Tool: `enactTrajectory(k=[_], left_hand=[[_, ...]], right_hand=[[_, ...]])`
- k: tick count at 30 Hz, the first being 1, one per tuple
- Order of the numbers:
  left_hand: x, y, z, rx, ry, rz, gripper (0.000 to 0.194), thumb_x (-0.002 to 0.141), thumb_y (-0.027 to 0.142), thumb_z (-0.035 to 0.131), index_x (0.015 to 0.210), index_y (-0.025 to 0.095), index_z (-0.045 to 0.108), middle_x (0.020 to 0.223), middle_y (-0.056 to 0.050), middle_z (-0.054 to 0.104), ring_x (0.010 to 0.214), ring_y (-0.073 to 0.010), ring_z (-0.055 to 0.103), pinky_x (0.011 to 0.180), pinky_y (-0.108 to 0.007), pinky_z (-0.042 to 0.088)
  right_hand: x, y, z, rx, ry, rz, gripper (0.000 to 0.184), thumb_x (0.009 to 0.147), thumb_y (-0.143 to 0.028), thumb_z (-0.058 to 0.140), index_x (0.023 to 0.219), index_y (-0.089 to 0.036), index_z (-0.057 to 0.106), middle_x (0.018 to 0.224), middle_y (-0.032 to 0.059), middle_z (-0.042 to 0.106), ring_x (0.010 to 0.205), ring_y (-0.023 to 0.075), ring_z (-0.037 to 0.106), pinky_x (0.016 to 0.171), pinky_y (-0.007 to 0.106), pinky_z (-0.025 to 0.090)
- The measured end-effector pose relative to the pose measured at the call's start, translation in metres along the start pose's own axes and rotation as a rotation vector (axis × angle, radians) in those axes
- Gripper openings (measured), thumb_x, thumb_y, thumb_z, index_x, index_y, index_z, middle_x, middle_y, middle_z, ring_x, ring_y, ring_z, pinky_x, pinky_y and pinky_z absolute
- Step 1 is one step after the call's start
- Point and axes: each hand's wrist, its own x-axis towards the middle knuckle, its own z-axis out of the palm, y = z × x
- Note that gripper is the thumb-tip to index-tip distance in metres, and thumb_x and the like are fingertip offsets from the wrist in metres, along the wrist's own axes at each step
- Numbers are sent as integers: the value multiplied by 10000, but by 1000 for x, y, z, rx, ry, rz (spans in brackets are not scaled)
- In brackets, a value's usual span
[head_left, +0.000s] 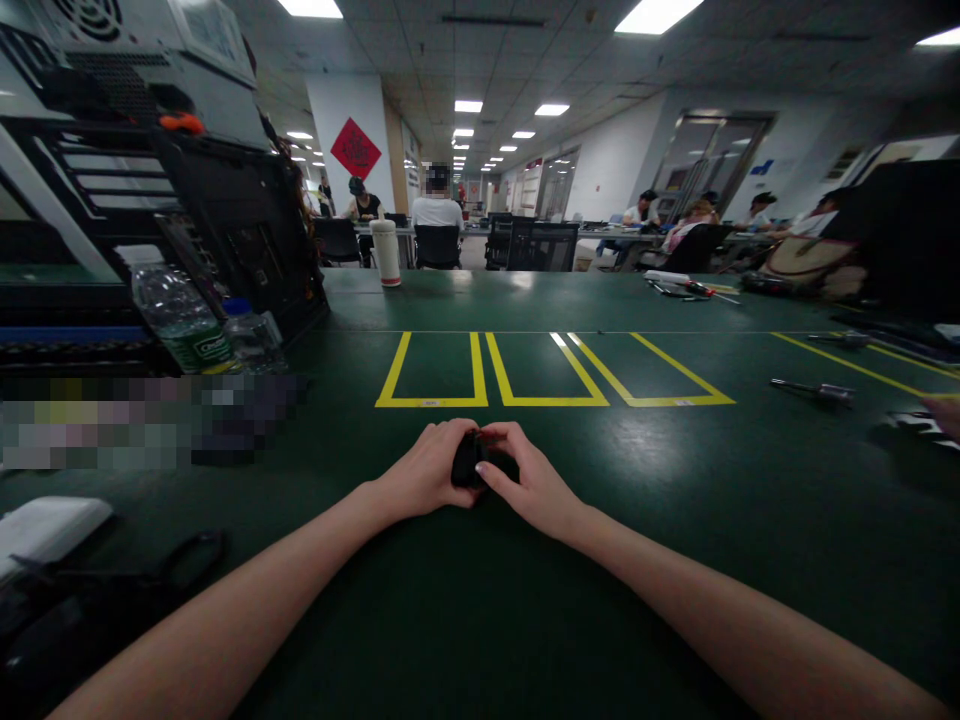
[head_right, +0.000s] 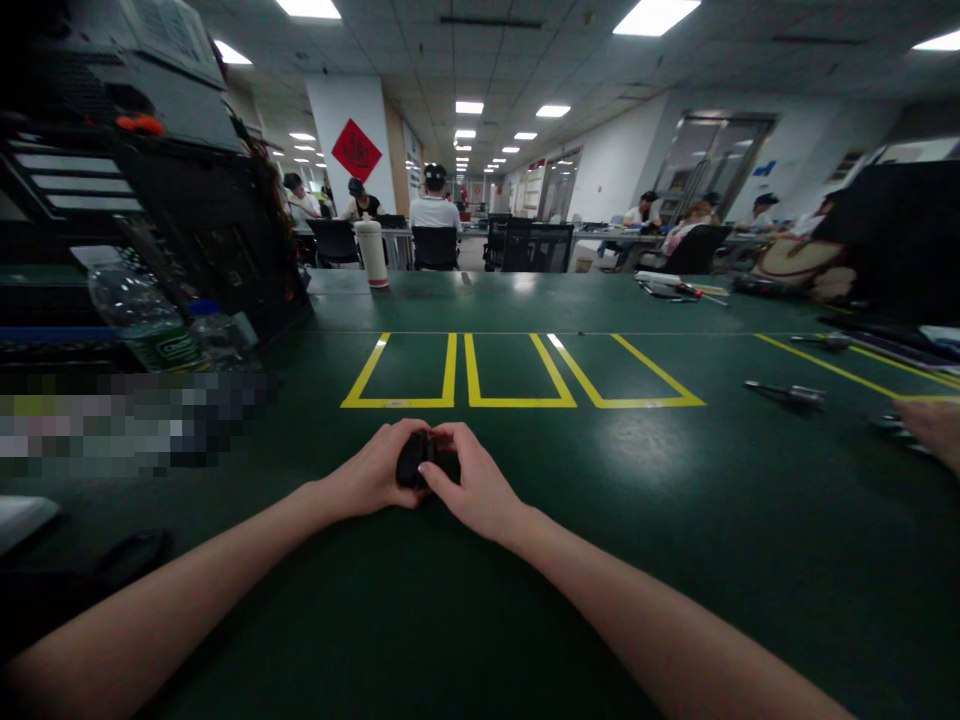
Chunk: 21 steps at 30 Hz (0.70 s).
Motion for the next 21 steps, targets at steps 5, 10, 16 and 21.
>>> enactTrajectory(k=[5, 10, 16, 21], left_hand=[[0, 0, 0, -10, -4, -2, 553, 657, 290, 650, 1112, 180, 356, 1061, -78, 476, 940, -243, 489, 782, -382, 425], [-1, -1, 0, -14, -3, -23, 549, 654, 282, 653, 1111, 193, 362, 1065, -73, 470, 931, -240, 491, 777, -379, 425], [0, 0, 0, -13, -4, 12, 534, 672, 278, 642, 1116, 178, 362, 1065, -77, 476, 928, -229, 487, 791, -368, 414], [-1, 1, 0, -17, -5, -10, 557, 667, 291, 646, 1129, 182, 355, 1076, -82, 476, 939, -239, 486, 784, -376, 416]], right_hand=[[-1, -1, -1, -4, -59, 54, 251, 809, -247, 475, 1049, -193, 421, 991, 54, 504, 859, 173, 529, 738, 351, 462], [-3, -3, -2, -69, -10, -37, 274, 766, -196, 526, 1024, -199, 434, 977, 44, 491, 880, 176, 501, 772, 355, 444], [-2, -3, -1, -102, 48, -97, 178, 806, -184, 470, 983, -200, 469, 985, 46, 485, 910, 171, 486, 805, 349, 429], [-1, -2, -1, -27, 0, 26, 274, 800, -228, 491, 1063, -195, 422, 997, 51, 501, 916, 174, 502, 808, 354, 433]])
